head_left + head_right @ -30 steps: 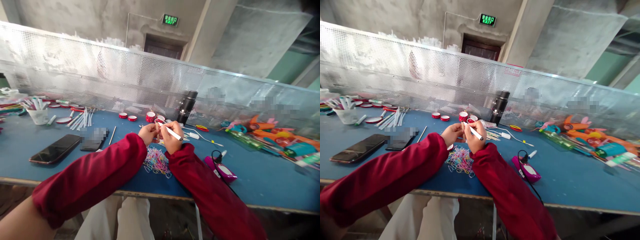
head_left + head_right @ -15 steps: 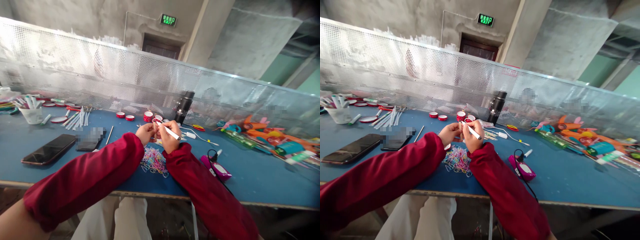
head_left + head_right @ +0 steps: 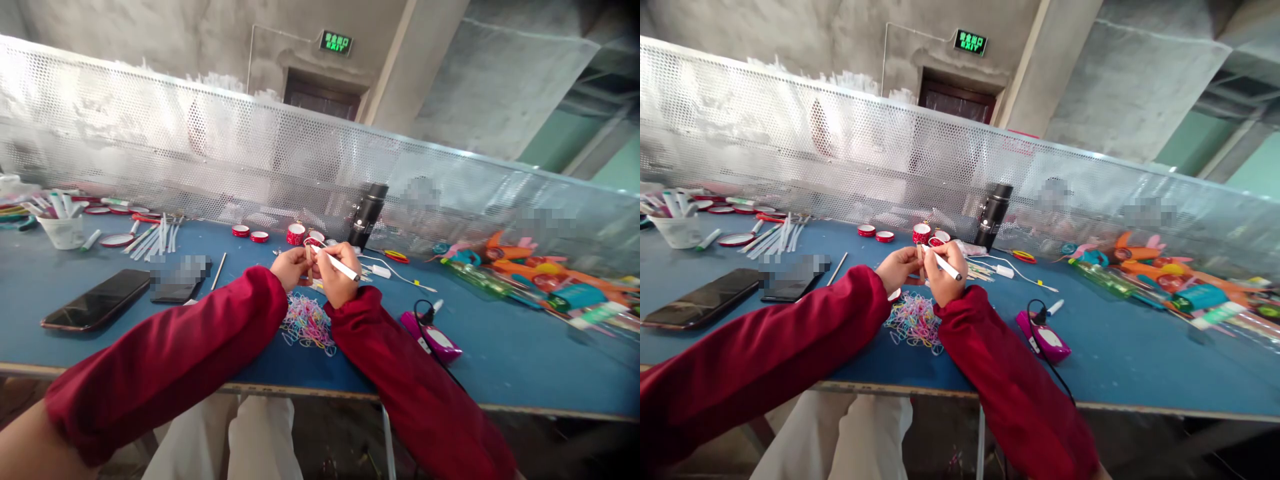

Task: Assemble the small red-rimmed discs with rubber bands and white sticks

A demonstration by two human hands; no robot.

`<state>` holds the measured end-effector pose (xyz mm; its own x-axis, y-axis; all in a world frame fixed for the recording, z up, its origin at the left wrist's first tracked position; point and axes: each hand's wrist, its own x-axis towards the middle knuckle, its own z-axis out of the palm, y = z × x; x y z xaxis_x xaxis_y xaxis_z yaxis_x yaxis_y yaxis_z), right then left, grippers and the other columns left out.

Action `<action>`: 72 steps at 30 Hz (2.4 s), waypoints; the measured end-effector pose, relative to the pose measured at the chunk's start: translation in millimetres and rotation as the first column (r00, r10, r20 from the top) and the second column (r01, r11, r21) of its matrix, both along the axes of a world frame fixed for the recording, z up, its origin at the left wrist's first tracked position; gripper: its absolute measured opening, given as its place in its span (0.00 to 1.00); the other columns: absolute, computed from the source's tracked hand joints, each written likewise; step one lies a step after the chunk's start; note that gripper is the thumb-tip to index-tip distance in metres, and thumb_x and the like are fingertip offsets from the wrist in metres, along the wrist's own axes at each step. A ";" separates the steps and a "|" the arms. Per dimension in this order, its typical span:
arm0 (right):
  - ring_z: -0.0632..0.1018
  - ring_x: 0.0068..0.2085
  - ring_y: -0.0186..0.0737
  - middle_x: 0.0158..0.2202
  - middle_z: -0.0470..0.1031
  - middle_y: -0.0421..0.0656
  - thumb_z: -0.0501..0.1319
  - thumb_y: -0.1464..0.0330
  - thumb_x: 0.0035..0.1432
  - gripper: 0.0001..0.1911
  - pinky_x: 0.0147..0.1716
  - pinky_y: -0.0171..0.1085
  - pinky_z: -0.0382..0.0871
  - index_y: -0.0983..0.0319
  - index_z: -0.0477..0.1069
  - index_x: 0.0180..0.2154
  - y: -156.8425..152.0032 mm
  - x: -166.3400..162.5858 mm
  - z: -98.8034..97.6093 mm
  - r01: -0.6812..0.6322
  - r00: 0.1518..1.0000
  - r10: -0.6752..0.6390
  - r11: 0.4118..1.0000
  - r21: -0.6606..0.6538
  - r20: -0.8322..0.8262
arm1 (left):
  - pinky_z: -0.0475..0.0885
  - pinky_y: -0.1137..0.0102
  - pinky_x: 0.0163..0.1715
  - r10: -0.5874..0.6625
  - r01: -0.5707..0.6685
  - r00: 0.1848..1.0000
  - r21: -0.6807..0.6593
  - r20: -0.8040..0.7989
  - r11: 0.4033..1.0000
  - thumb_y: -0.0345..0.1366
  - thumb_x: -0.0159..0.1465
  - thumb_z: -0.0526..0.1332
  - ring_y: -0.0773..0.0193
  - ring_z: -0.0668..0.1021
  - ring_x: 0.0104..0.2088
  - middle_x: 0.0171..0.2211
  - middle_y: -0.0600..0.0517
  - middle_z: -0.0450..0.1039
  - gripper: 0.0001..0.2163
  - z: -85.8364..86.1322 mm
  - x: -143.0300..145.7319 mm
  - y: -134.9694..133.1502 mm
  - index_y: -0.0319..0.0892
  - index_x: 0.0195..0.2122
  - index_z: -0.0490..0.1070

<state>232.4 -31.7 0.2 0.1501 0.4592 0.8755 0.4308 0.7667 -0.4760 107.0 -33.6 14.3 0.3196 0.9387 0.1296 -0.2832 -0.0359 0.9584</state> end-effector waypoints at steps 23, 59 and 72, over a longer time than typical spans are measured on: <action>0.76 0.27 0.38 0.26 0.75 0.40 0.61 0.64 0.59 0.07 0.26 0.36 0.70 0.59 0.67 0.32 -2.0 -0.2 0.6 0.015 1.000 -0.015 1.000 -0.012 0.017 | 0.73 0.74 0.29 -0.001 0.001 1.000 0.000 -0.024 1.000 0.28 0.63 0.61 0.70 0.77 0.25 0.27 0.53 0.75 0.02 -3.0 0.6 2.0 0.39 0.37 0.69; 0.77 0.27 0.39 0.26 0.75 0.40 0.62 0.63 0.58 0.07 0.26 0.38 0.71 0.58 0.67 0.31 -2.6 -1.8 2.3 -0.015 1.000 0.016 0.999 -0.038 0.018 | 0.72 0.74 0.28 -0.003 0.003 0.999 0.015 -0.046 1.000 0.29 0.62 0.62 0.69 0.77 0.24 0.22 0.56 0.71 0.03 -2.9 0.2 2.2 0.39 0.34 0.67; 0.74 0.26 0.37 0.26 0.73 0.39 0.62 0.63 0.59 0.07 0.26 0.37 0.68 0.59 0.67 0.31 -0.6 0.6 0.5 -0.009 0.999 0.010 0.999 -0.039 0.037 | 0.72 0.75 0.26 -0.005 0.005 0.998 -0.002 -0.055 1.000 0.25 0.64 0.58 0.70 0.77 0.23 0.22 0.55 0.71 0.04 -0.3 -0.1 0.9 0.39 0.32 0.66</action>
<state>233.0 -32.4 0.7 0.1127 0.4940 0.8621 0.4416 0.7524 -0.4888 106.9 -32.7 14.0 0.3313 0.9371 0.1102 -0.2298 -0.0331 0.9727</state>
